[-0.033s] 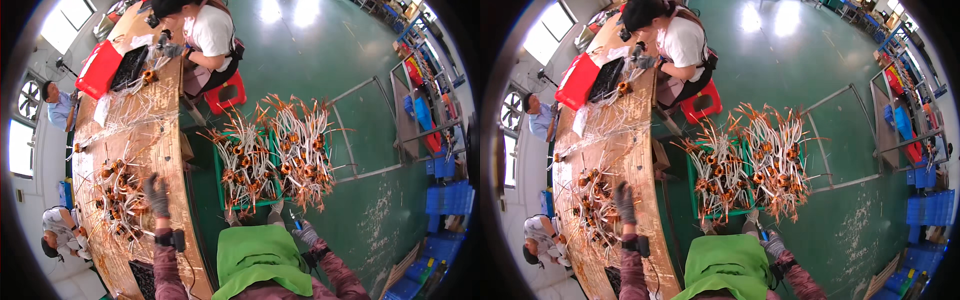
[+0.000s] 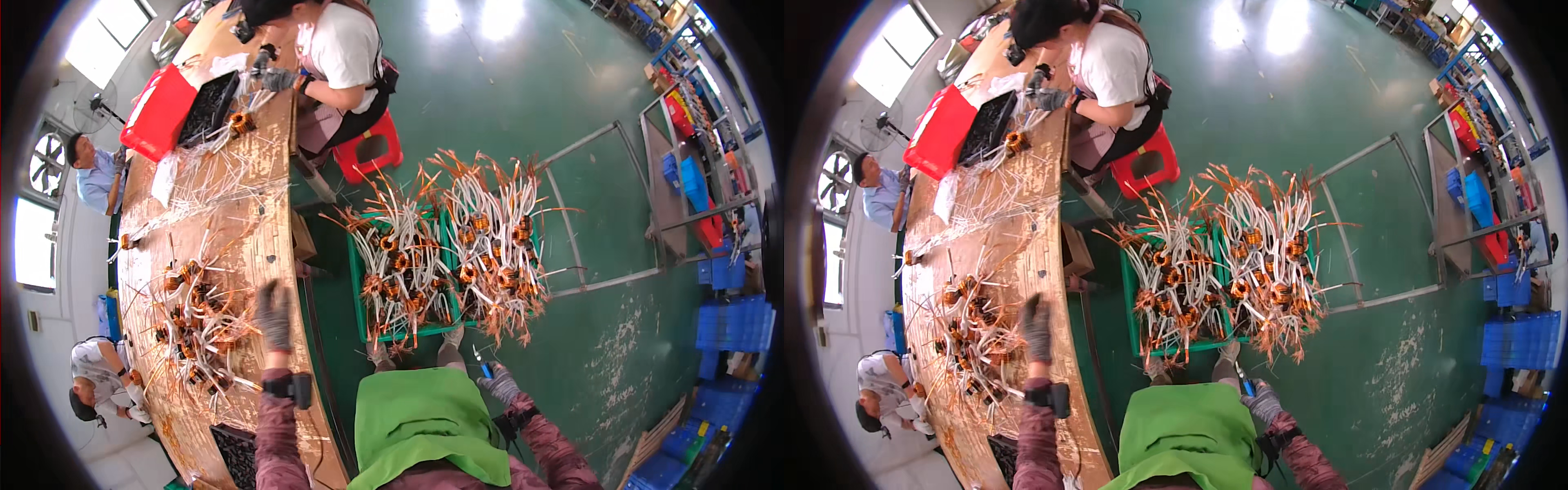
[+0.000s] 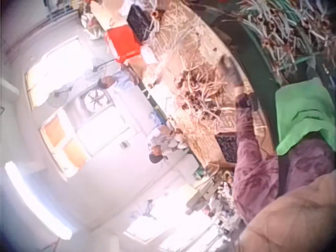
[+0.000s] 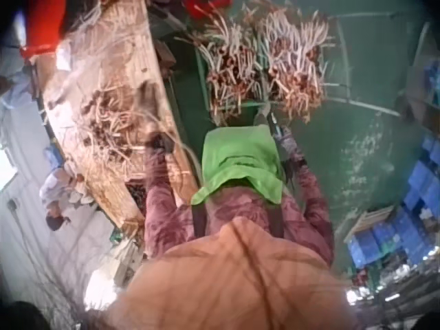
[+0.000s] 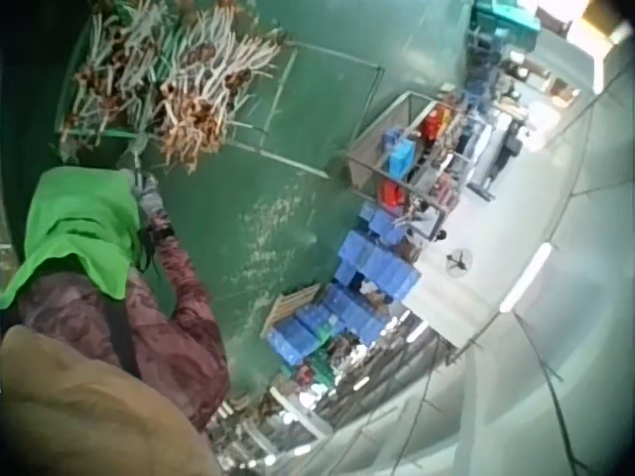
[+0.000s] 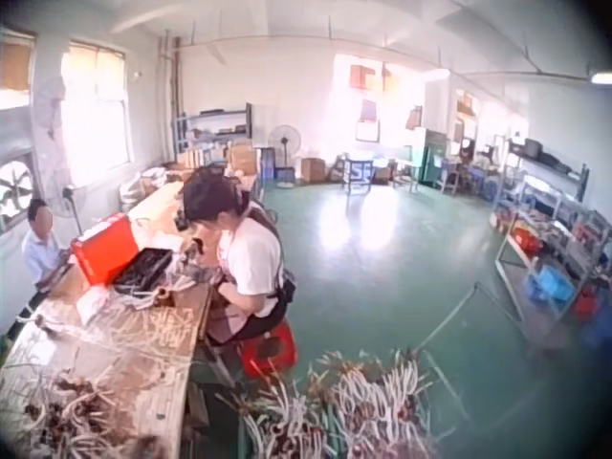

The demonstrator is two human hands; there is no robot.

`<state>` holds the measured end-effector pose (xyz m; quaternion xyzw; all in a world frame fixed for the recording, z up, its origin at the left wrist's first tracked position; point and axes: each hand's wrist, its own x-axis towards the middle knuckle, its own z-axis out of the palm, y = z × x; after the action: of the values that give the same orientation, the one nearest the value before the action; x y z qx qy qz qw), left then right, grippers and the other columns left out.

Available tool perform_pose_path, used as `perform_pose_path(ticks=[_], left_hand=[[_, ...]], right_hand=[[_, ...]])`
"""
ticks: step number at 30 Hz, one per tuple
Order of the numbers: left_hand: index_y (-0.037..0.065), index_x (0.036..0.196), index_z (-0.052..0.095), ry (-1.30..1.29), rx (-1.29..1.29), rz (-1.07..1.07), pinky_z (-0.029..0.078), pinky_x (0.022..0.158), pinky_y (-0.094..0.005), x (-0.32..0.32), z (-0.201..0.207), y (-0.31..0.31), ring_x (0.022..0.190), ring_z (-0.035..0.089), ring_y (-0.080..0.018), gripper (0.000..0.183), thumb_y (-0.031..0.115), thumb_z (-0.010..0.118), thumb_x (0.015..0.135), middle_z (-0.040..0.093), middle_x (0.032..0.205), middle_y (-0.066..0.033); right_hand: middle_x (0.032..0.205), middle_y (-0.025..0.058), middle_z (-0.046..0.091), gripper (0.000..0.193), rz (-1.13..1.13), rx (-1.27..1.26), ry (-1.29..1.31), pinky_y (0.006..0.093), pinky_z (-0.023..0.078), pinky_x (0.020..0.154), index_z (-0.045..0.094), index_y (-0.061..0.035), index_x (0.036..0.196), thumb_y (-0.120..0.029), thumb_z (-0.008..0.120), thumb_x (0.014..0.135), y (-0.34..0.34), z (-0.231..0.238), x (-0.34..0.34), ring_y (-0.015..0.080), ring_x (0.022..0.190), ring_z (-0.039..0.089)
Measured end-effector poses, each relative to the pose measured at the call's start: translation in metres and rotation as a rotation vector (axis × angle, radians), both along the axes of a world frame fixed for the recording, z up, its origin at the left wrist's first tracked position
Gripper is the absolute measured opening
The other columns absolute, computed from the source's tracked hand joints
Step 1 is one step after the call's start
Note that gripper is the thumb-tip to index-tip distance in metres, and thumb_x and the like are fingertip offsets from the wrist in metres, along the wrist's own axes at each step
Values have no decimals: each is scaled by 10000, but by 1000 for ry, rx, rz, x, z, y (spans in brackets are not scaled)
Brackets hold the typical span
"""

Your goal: Sorting and trimming copper wire coil assemblies from a cart into plastic crates using wire cutters.

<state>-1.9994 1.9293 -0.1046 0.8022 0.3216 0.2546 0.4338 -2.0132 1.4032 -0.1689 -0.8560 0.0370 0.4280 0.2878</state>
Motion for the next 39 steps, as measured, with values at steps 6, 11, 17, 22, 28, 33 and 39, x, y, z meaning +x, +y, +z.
perform_pose_path(ticks=[6, 11, 17, 22, 28, 33, 39], left_hand=[[51, 999, 613, 318, -464, -344, 493, 753, -272, 71, -221, -150, 812, 594, -121, 226, 110, 681, 791, 647, 891, -40], [20, 1081, 591, 544, -486, -335, 476, 822, -336, 98, -389, -223, 912, 606, -238, 376, 165, 686, 747, 637, 982, -128], [-20, 1095, 579, 527, -61, -24, 444, 876, -422, 109, -487, -213, 985, 554, -373, 490, 224, 704, 690, 586, 1040, -233], [-27, 1095, 579, 839, -455, 189, 485, 814, -386, 126, -499, -193, 926, 617, -331, 599, 285, 789, 628, 616, 1084, -185], [-5, 1066, 616, 1010, -256, 199, 507, 713, -344, 134, -497, -206, 767, 615, -264, 512, 334, 746, 705, 635, 962, -174], [24, 1020, 653, 989, 117, 194, 511, 617, -307, 94, -511, -170, 605, 592, -220, 493, 434, 712, 753, 641, 746, -144], [-87, 1119, 525, 1156, -238, 170, 500, 824, -384, 94, -431, -181, 959, 613, -337, 798, 385, 835, 555, 607, 1060, -242]], right_hand=[[942, 192, 589, 538, -15, -81, 131, 413, 471, 785, 545, -25, 1110, -332, 696, 695, -42, -28, -16, 330, 878, 583], [814, 121, 574, 379, -167, -218, 267, 374, 467, 666, 562, -22, 962, -271, 698, 710, -132, -74, -88, 241, 732, 555], [862, 121, 566, 417, -311, -228, 463, 384, 454, 669, 560, -33, 1029, -297, 709, 742, -196, -99, -149, 246, 773, 534], [938, 138, 564, 486, -418, -176, 507, 399, 442, 697, 556, -44, 1128, -331, 721, 772, -214, -113, -170, 275, 838, 519], [1037, 87, 556, 466, -695, -63, 526, 324, 469, 783, 478, -75, 1251, -105, 641, 815, -177, -112, -131, 208, 914, 529], [1006, 77, 556, 449, -407, 55, 370, 308, 474, 737, 485, -89, 1240, -85, 627, 814, -156, -105, -122, 200, 869, 532], [1015, 105, 555, 466, -382, -61, 393, 352, 460, 737, 472, -79, 1255, -130, 636, 822, -155, -97, -112, 212, 886, 529]])
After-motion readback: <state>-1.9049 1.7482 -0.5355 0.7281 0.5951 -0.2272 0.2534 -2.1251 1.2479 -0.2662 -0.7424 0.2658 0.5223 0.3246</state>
